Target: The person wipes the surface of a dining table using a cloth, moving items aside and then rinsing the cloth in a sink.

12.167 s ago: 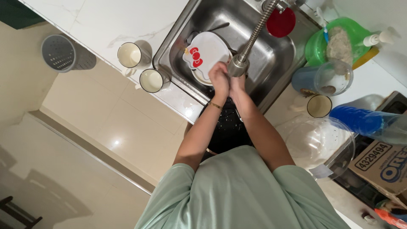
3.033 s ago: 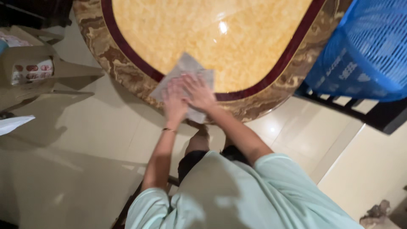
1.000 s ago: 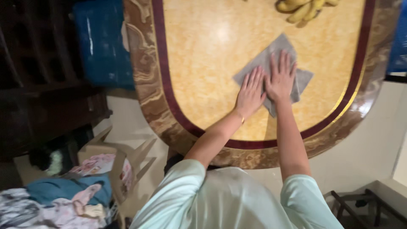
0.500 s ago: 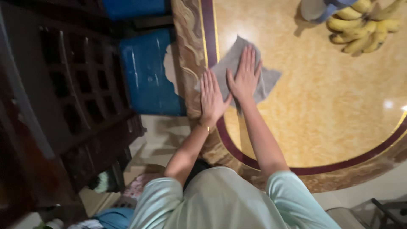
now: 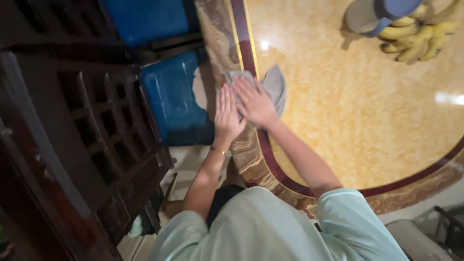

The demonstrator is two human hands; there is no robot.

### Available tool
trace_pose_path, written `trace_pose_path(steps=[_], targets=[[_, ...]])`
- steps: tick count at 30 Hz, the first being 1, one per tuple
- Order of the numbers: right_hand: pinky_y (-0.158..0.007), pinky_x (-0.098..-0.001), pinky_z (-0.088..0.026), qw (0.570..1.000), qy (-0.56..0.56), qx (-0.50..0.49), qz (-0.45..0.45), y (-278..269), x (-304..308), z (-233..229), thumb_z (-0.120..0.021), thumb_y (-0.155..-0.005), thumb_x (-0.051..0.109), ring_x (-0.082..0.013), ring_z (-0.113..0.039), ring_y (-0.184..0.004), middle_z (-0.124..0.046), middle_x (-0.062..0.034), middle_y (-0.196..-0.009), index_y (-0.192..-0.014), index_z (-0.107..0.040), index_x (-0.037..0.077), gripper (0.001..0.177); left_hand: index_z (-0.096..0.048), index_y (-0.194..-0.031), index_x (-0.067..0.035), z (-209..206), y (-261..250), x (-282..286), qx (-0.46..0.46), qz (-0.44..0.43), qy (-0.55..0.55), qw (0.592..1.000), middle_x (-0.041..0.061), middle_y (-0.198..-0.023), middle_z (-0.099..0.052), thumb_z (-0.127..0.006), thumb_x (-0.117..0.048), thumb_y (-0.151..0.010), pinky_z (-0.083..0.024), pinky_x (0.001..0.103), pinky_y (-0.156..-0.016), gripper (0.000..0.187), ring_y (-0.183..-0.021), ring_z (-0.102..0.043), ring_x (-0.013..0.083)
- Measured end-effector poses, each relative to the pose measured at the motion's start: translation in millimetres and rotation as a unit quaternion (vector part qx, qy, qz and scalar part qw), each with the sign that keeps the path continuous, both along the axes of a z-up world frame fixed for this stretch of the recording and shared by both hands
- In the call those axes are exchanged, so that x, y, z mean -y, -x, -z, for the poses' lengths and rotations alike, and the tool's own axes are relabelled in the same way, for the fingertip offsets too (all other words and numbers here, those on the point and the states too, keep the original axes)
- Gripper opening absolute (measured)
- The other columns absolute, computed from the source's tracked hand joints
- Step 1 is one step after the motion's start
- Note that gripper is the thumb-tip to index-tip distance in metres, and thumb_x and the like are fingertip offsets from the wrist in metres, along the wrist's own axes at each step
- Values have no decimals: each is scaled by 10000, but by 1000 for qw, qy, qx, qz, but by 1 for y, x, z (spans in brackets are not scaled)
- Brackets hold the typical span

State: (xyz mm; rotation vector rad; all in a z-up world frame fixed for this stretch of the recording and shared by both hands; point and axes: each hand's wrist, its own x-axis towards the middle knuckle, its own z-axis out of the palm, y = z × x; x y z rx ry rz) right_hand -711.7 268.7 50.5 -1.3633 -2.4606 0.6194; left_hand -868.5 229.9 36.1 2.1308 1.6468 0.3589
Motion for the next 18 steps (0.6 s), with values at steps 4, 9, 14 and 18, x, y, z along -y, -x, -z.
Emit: trace_pose_path(steps=[4, 9, 14, 18], targets=[[-1308, -484, -164, 991, 35, 12, 125, -21, 14, 18, -516, -926, 249, -291, -275, -1575, -359, -125, -1649, -1556, -420, 87, 658, -254, -1562, 138, 6, -23, -5, 22, 26, -48, 998, 311, -1649, -263, -753, -297, -871, -143, 506, -1305, 957, -1571, -216, 416], [-1287, -546, -89, 935, 7, 38, 353, -122, 29, 33, -519, -998, 207, -361, -247, -1584, -318, -218, -1683, -1610, -356, 24, 660, -398, -1475, 100, 16, -120, -50, 108, 156, -24, 982, 281, -1593, -345, -793, -341, -765, -176, 484, -1280, 925, -1527, -274, 369], [-1274, -544, -57, 862, 5, 106, 496, -215, 26, 36, -515, -1036, 283, -345, -209, -1588, -279, -203, -1696, -1631, -313, 33, 676, -381, -1512, 87, 14, -236, -73, 19, 227, -70, 971, 200, -1614, -362, -650, -452, -865, -127, 423, -1283, 884, -1542, -258, 312], [-1281, -523, -60, 859, -18, 112, 499, -226, -6, 40, -524, -1075, 333, -346, -174, -1593, -258, -198, -1704, -1649, -304, 50, 677, -366, -1532, 111, 19, -250, -90, -76, 189, -131, 970, 228, -1621, -358, -550, -454, -955, -152, 433, -1272, 828, -1521, -288, 319]])
